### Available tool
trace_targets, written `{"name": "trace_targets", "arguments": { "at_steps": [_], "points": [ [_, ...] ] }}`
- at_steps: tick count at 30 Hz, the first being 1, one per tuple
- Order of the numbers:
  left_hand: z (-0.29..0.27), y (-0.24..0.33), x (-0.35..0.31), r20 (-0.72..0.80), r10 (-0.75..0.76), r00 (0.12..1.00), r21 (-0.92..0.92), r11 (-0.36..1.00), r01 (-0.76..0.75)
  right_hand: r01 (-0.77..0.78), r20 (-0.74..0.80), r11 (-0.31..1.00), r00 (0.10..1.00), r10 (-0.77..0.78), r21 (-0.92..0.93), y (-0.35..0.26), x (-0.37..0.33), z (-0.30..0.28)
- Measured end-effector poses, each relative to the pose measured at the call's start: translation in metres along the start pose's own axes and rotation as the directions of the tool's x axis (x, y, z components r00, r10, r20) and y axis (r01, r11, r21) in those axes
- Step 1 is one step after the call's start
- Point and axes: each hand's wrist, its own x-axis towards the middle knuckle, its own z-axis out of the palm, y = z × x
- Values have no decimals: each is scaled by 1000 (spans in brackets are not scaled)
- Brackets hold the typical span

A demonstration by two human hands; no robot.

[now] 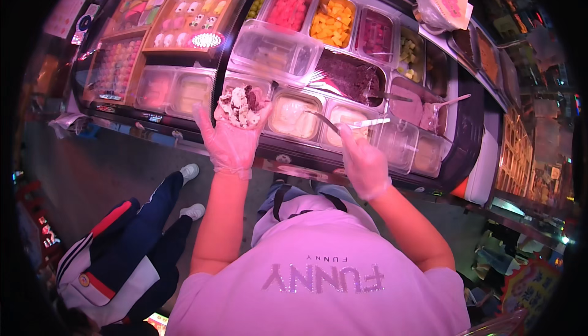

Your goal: The person scoops a white creamy base into a plastic bag, adds diced yellow fruit, wraps the bag, and rolls it into a ball. They then coat the ball in a brown crumbly topping and place it into a small paper cup. Finally, they remove gloves and handle small paper cards.

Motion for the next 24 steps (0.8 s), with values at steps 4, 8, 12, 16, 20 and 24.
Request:
{"name": "trace_targets", "arguments": {
  "at_steps": [4, 8, 12, 16, 20, 24],
  "points": [
    [7, -3, -2, 49, -54, 997, -59, 997, 56, -127, 250, 986, 956, 151, -111, 17, 59, 53],
    [8, -8, -29, 53, -120, 991, -194, 973, 128, -82, 213, 986, 971, 112, -142, 8, 75, 100],
    [-4, -1, -30, 82, -122, 989, -122, 984, 132, -281, 350, 947, 881, 319, -156, -6, 91, 108],
    [-11, 0, -35, 4, -106, 994, -117, 987, 106, -199, 516, 969, 821, 245, -144, -16, 82, 84],
    [-23, -1, -30, -25, -119, 993, -112, 987, 115, -164, 565, 981, 802, 196, -107, -20, 78, 76],
    [-24, 0, -25, -10, -148, 989, -99, 984, 146, -770, 729, 508, 591, 345, 385, 28, 72, 69]
  ]
}}
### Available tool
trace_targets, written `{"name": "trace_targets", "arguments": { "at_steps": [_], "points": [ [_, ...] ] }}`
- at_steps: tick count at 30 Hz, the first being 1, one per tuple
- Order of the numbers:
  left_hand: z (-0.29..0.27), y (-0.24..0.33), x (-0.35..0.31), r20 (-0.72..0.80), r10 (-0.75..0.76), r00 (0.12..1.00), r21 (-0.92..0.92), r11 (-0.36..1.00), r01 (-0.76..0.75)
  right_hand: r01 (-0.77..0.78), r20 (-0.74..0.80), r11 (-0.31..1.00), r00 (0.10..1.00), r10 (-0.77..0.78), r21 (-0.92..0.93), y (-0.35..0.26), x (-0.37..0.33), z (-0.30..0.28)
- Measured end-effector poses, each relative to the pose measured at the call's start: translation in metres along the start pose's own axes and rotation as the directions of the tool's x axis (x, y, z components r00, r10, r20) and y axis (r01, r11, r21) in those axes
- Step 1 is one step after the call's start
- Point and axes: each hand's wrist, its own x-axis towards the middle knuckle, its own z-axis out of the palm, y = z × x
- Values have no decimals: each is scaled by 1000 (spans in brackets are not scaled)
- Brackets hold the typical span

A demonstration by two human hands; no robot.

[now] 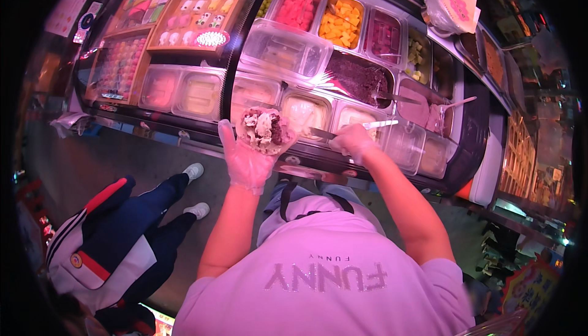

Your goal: The person scoops a white creamy base into a plastic bag, adds diced yellow fruit, wraps the bag, and rolls it into a ball. They then coat the ball in a brown crumbly topping and place it into a small paper cup. Finally, they remove gloves and handle small paper cards.

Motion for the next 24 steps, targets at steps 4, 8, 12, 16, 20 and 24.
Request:
{"name": "trace_targets", "arguments": {
  "at_steps": [4, 8, 12, 16, 20, 24],
  "points": [
    [-4, -3, 11, 20, -17, 1000, 33, 999, 16, -42, -25, 803, 997, 70, 594, -24, -85, -20],
    [6, -24, 22, -93, 17, 995, 116, 993, -6, 453, -387, 773, 875, -290, 444, -22, -130, 17],
    [28, -42, 32, -61, -21, 998, 99, 995, 27, 543, -414, 533, 336, -846, -649, -23, -127, 30],
    [35, -53, 39, -71, 3, 997, -1, 1000, -3, 342, -294, 379, 277, -915, -860, -11, -121, 49],
    [42, -57, 43, -204, 9, 979, 70, 998, 6, 250, -235, 297, 250, -939, -922, 1, -123, 56],
    [41, -52, 44, -219, 16, 976, 39, 999, -8, 340, -182, 256, 235, -955, -905, -2, -138, 39]
  ]
}}
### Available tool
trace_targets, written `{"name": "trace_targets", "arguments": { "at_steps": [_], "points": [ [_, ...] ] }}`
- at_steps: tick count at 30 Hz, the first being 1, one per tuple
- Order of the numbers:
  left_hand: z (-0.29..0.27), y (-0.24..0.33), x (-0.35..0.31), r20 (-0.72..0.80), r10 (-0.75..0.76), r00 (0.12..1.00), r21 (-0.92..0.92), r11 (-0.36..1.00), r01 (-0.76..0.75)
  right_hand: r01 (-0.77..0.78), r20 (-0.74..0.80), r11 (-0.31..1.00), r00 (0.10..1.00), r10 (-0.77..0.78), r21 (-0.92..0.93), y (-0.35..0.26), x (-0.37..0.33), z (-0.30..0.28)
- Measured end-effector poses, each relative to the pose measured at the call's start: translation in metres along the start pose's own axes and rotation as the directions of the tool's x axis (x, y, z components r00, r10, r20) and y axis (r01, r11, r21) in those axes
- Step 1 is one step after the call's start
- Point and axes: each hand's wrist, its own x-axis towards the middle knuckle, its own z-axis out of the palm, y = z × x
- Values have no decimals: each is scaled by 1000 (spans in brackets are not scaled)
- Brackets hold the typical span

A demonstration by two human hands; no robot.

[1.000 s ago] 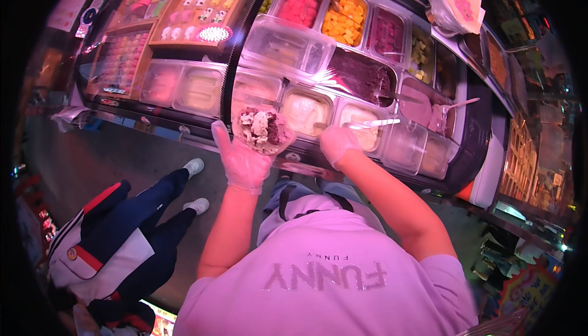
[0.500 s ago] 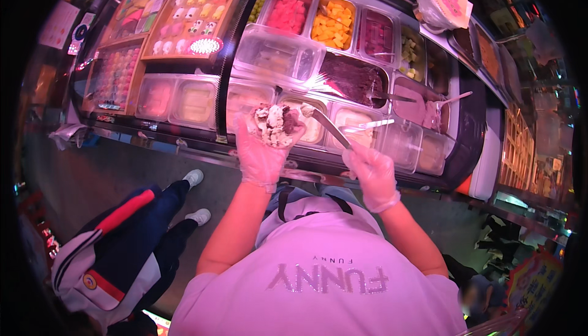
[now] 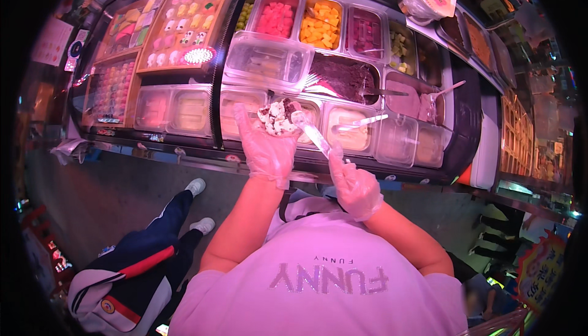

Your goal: The person scoops a white creamy base into a plastic bag, adds diced yellow fruit, wraps the bag, and rolls it into a ball. They then coat the ball in a brown crumbly topping and place it into a small paper cup. Finally, they remove gloves and handle small paper cards.

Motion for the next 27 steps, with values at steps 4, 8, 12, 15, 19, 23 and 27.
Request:
{"name": "trace_targets", "arguments": {
  "at_steps": [4, 8, 12, 15, 19, 23, 27],
  "points": [
    [2, 4, 2, 80, 103, 992, 15, 994, -104, 77, -11, 997, 997, -78, -17, 16, -1, -27],
    [3, 18, 3, 91, 138, 986, 77, 986, -146, -2, -121, 986, 992, 22, 165, 18, 8, -35],
    [-6, 11, -6, 164, 46, 985, -20, 999, -44, -83, -13, 975, 996, 87, 204, 15, 14, -22],
    [-11, 7, -10, 194, 29, 980, -35, 999, -22, -96, 11, 979, 995, 96, 182, 7, 13, -9],
    [-11, 7, -13, 182, 46, 982, 7, 999, -48, -76, 11, 983, 997, 75, 168, -6, 16, -2],
    [-15, 14, -12, 151, -4, 989, -27, 1000, 8, 122, -10, 987, 993, -122, 107, -3, 19, -1],
    [-22, 24, -10, 149, 31, 988, -73, 997, -20, 124, 32, 979, 991, -131, 165, 2, 21, -14]
  ]
}}
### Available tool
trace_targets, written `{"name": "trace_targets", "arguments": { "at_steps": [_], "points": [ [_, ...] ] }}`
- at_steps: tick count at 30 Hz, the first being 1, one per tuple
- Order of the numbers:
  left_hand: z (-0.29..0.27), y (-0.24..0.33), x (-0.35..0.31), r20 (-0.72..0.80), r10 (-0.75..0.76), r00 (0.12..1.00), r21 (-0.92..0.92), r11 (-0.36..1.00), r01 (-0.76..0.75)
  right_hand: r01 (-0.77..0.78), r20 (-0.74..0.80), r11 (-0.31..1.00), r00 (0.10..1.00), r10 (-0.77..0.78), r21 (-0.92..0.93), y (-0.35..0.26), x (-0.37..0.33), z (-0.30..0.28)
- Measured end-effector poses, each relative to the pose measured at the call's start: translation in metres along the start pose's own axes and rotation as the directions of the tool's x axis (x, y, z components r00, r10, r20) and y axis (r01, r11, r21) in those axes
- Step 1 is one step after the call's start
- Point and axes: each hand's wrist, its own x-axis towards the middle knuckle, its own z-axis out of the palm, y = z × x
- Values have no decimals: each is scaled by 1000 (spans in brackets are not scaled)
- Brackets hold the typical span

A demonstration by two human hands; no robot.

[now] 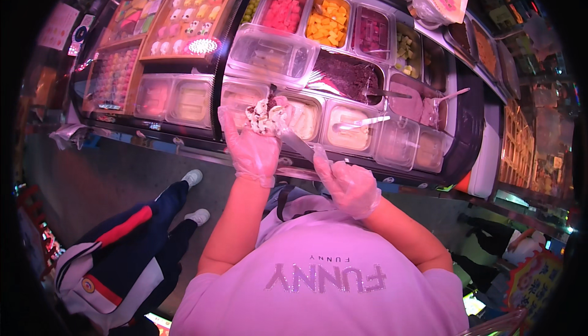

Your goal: The person scoops a white creamy base into a plastic bag, adds diced yellow fruit, wraps the bag, and rolls it into a ball. They then coat the ball in a brown crumbly topping and place it into a small paper cup. Finally, they remove gloves and handle small paper cards.

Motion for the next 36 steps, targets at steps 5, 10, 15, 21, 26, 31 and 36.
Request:
{"name": "trace_targets", "arguments": {
  "at_steps": [5, 10, 15, 21, 26, 31, 36],
  "points": [
    [-1, 21, 0, -39, 110, 993, 41, 993, -109, -116, -15, 985, 993, 119, 128, 26, -27, -5],
    [1, 19, -14, -1, 12, 1000, -15, 1000, -12, -394, 325, 917, 860, 393, -66, 58, -34, 61],
    [-4, 16, -30, -48, -60, 997, -19, 998, 59, -391, 597, 906, 692, 406, -163, 62, 26, 101],
    [-13, 18, -37, -25, -45, 999, 67, 997, 47, -414, 803, 893, 463, 376, -179, 57, 70, 113],
    [-13, 18, -42, -17, -28, 999, 22, 999, 28, -558, 833, 812, 359, 422, -170, 75, 71, 109],
    [-19, 16, -39, -22, -34, 999, 71, 997, 35, -880, 841, 442, 100, 532, -175, 88, 53, 100],
    [-19, 21, -30, 137, -219, 966, 30, 976, 216, -789, 901, -498, 154, 406, 360, 105, -13, 76]
  ]
}}
